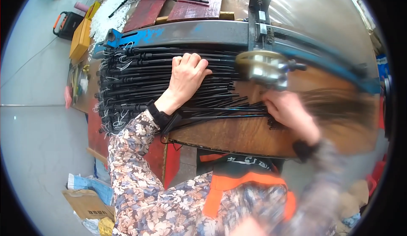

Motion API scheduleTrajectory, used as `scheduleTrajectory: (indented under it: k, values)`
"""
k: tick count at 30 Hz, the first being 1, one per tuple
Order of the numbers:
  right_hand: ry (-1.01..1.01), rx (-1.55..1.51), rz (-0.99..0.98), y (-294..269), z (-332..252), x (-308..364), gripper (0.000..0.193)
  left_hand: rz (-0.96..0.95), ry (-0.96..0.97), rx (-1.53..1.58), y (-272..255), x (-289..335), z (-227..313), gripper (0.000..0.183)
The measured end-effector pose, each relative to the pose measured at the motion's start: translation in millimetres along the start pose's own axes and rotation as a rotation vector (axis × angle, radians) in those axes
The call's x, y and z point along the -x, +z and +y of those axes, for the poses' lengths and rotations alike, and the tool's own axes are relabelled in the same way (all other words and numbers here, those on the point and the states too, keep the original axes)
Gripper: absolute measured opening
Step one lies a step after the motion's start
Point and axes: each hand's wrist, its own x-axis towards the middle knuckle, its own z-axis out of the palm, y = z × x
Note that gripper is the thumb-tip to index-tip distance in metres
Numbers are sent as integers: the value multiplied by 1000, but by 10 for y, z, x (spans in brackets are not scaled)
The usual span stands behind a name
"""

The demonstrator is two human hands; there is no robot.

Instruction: Manually feeding and processing thin metal rods through a fabrication machine on a workbench.

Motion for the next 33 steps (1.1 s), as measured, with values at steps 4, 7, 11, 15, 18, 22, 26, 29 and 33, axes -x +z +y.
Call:
scheduleTrajectory:
  k: [4, 7, 11, 15, 18, 22, 26, 29, 33]
  values:
    - [-9, -112, 37, 55, 83, 13, 14, 24, 130, -2, 208, -211, 2, 19]
    - [27, -27, 127, 81, 181, 18, 15, -42, 299, 22, 282, -340, 141, 9]
    - [206, -89, 188, -60, 166, 137, 16, -131, 340, 108, 144, -383, 112, 9]
    - [219, -277, 150, 79, 260, 61, 16, -202, 402, 153, -185, -139, -87, 17]
    - [166, -348, 217, 108, 158, 53, 15, -323, 322, 231, -481, -50, 8, 26]
    - [99, -398, 347, 145, 89, 123, 14, -320, 285, 291, -698, 65, 256, 27]
    - [31, -397, 478, 164, 103, 273, 17, -292, 276, 327, -706, 44, 443, 23]
    - [-34, -375, 593, 205, 125, 399, 16, -244, 279, 377, -706, -24, 606, 23]
    - [-244, 39, 735, 121, 131, 449, 39, -334, 241, 414, -827, -144, 789, 29]
